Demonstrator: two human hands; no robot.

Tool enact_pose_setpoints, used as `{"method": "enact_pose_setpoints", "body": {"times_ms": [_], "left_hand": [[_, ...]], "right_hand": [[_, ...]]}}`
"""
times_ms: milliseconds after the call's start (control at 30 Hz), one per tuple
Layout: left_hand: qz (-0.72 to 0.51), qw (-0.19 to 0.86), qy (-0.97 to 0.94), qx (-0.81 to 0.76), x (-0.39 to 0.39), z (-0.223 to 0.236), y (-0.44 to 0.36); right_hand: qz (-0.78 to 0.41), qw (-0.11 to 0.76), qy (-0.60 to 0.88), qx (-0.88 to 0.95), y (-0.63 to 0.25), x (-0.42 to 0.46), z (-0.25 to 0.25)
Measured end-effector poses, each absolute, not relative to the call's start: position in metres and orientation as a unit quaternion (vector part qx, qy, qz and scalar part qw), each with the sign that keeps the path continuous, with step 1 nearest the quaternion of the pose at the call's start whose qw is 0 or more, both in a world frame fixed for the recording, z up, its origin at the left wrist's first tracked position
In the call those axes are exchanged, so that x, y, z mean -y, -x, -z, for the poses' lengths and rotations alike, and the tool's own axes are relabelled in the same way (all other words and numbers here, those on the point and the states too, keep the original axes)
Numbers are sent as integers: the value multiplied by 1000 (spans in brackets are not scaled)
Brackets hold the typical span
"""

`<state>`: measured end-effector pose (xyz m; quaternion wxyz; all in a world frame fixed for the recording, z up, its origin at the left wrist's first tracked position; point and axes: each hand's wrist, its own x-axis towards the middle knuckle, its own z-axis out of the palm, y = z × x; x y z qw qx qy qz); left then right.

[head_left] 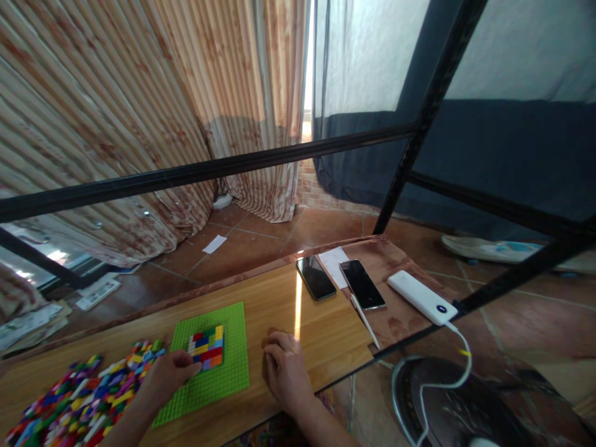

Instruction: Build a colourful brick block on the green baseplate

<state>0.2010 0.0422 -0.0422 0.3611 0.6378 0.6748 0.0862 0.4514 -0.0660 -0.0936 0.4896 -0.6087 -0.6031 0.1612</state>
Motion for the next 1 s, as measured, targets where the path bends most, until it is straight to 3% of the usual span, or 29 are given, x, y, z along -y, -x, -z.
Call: {"method": "enact_pose_setpoints", "body": {"times_ms": [1000], "left_hand": [[-186, 316, -651, -665, -9, 56, -209]], "right_hand": [[-94, 450, 627, 629, -454, 67, 102]]}}
